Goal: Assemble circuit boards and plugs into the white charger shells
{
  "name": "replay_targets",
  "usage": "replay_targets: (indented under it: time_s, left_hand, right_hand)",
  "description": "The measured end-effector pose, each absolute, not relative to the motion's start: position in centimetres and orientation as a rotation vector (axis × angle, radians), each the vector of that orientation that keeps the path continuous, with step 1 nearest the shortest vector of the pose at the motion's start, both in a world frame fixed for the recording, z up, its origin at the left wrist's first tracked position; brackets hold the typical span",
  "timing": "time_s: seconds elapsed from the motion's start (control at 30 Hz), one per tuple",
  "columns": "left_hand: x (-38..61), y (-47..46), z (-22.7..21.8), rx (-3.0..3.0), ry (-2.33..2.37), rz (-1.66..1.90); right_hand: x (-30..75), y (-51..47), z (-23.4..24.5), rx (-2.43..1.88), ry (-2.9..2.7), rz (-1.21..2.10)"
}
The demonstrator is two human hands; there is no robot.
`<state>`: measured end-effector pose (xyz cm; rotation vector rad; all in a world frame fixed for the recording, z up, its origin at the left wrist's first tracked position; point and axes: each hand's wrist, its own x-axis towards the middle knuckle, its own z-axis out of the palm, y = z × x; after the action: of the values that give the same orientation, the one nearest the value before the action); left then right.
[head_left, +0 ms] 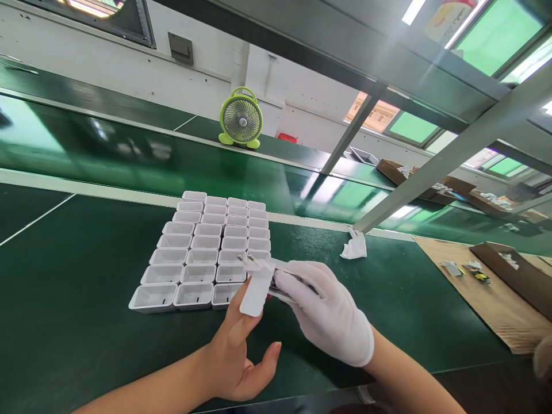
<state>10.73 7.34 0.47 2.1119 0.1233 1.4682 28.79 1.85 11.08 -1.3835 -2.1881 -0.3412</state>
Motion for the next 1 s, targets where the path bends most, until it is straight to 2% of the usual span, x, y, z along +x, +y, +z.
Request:
replay_targets:
  time_s: [0.33, 0.53, 0.63, 0.73, 0.8, 1.0]
  left_hand:
    - [10.8, 7.8, 1.4, 2.100, 0.042, 1.362]
    - [10.7, 7.6, 1.1, 2.095, 0.092, 1.302]
    - [10.8, 7.6, 1.1, 2.078, 0.144, 1.274]
    - [10.9, 7.7, 1.4, 2.067, 0.201, 1.287]
    - [10.9, 7.9, 1.6, 2.079, 0.205, 1.362]
    - [10.5, 8.3, 1.9, 2.207, 0.138, 1.465]
  right_hand:
    - [29.0, 2.6, 10.5, -1.274, -2.043, -0.385]
    - [28.8, 2.6, 10.4, -1.402, -2.110, -0.397]
    - [29.4, 3.1, 9.4, -1.375, -2.072, -0.291]
    - [32.4, 6.0, 8.1, -1.486, -1.716, -0.011]
    - [35.8, 9.4, 7.1, -1.776, -1.315, 0.127]
    - [44.5, 19.1, 4.2, -1.997, -1.009, 0.061]
